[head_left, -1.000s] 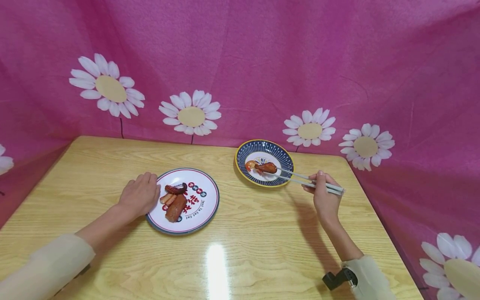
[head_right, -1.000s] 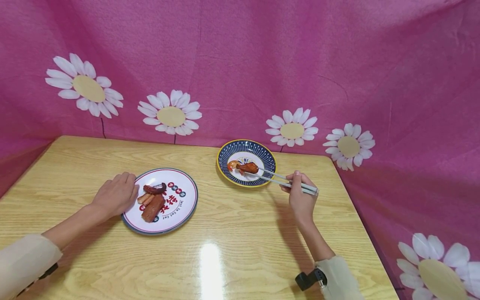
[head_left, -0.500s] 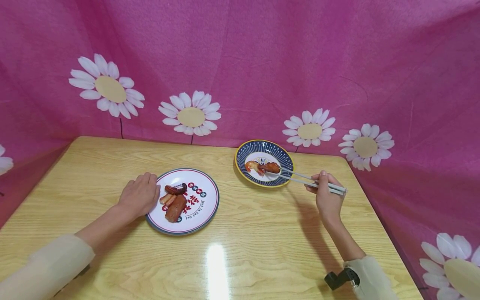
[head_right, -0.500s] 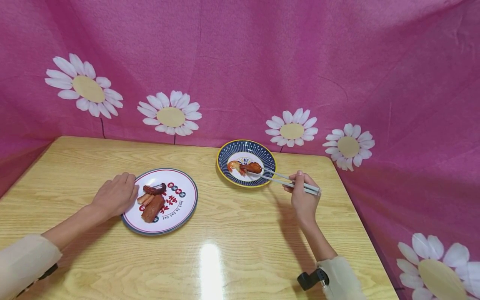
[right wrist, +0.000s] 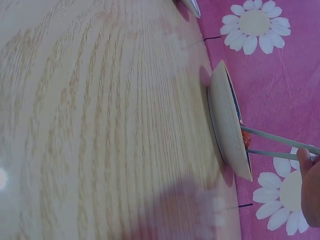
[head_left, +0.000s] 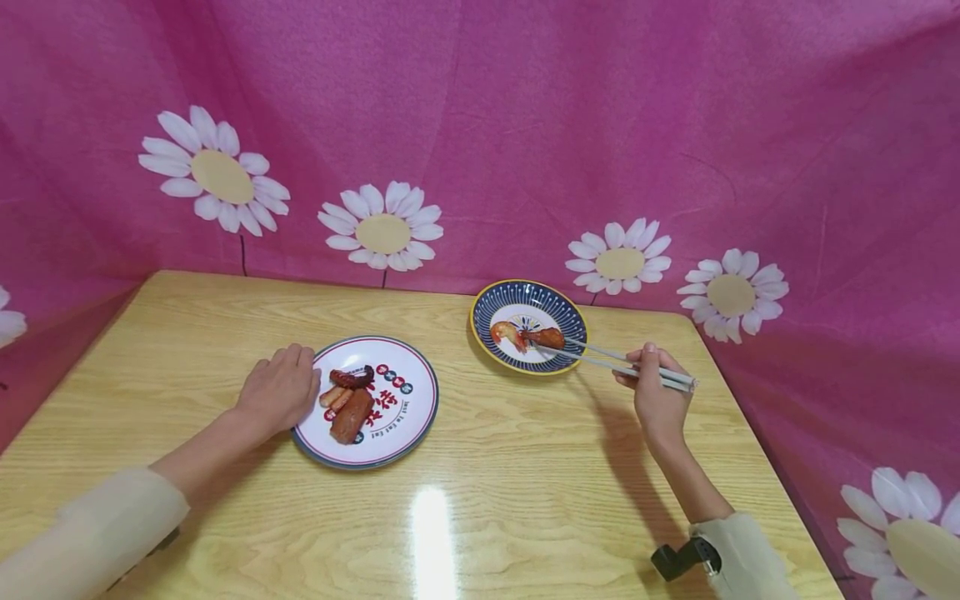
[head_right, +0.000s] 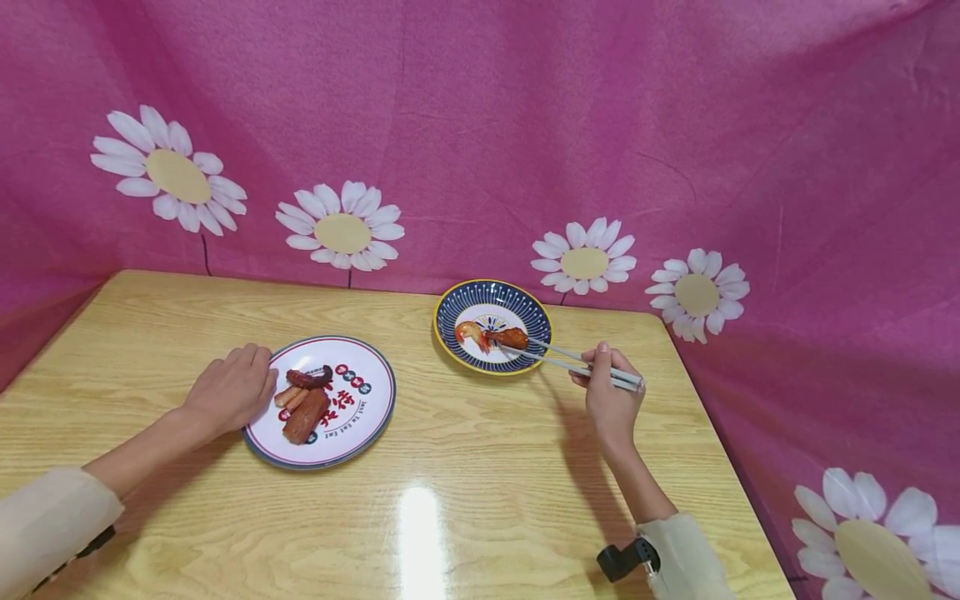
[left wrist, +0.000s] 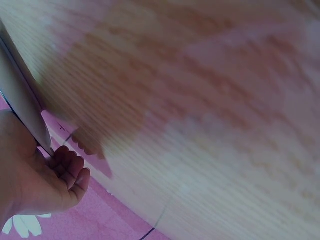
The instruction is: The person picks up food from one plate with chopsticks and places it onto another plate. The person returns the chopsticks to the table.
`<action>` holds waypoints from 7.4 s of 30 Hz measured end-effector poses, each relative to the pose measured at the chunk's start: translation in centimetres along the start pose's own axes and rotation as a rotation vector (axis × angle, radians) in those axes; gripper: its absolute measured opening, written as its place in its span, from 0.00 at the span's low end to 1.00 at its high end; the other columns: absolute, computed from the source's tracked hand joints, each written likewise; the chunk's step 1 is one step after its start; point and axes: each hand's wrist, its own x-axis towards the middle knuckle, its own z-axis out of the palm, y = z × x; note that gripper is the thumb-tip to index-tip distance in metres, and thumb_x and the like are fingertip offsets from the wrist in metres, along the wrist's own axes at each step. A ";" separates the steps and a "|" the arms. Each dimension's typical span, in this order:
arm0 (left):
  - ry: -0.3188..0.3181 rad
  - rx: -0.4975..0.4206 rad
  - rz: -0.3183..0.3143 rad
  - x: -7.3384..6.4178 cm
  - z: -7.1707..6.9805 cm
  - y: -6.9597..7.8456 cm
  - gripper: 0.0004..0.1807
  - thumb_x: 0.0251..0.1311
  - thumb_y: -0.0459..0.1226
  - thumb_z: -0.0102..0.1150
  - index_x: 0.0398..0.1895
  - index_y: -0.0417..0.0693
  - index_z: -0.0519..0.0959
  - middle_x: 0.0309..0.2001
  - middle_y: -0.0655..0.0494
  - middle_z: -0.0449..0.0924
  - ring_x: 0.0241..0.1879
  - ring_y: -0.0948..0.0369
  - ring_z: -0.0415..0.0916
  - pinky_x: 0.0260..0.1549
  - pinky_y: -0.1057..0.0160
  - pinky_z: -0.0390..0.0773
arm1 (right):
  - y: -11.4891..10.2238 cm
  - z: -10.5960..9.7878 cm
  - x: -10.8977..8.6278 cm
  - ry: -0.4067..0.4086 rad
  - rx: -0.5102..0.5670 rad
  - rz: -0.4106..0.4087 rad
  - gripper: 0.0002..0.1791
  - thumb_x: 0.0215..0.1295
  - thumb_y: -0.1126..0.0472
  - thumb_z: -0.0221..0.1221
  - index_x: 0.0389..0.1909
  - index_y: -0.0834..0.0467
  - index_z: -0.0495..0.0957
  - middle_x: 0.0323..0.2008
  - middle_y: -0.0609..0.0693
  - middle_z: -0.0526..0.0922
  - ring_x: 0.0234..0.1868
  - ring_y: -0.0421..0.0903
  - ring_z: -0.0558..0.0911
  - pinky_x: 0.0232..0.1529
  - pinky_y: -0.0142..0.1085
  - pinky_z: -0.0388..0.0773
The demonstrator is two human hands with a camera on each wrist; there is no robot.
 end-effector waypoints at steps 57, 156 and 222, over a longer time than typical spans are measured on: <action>0.031 0.007 0.001 0.0 0.2 -0.1 0.15 0.72 0.37 0.44 0.42 0.29 0.69 0.35 0.40 0.68 0.40 0.43 0.71 0.36 0.46 0.71 | -2.8 -0.1 -0.5 -0.107 -0.101 0.031 0.20 0.76 0.62 0.52 0.33 0.78 0.77 0.30 0.56 0.82 0.26 0.40 0.86 0.30 0.32 0.81; 0.018 0.001 -0.010 0.0 0.2 0.1 0.15 0.73 0.37 0.44 0.44 0.29 0.68 0.36 0.40 0.68 0.41 0.44 0.70 0.37 0.46 0.71 | -6.3 10.1 -7.9 -0.550 0.213 0.261 0.16 0.74 0.69 0.50 0.36 0.83 0.74 0.30 0.60 0.82 0.29 0.49 0.87 0.34 0.43 0.83; 0.066 -0.007 0.022 -0.1 0.5 -0.1 0.13 0.72 0.36 0.44 0.41 0.29 0.68 0.35 0.40 0.68 0.40 0.43 0.71 0.35 0.45 0.71 | -4.7 14.0 -13.0 -0.557 0.266 0.403 0.18 0.76 0.68 0.46 0.37 0.84 0.72 0.33 0.63 0.80 0.32 0.50 0.86 0.37 0.39 0.83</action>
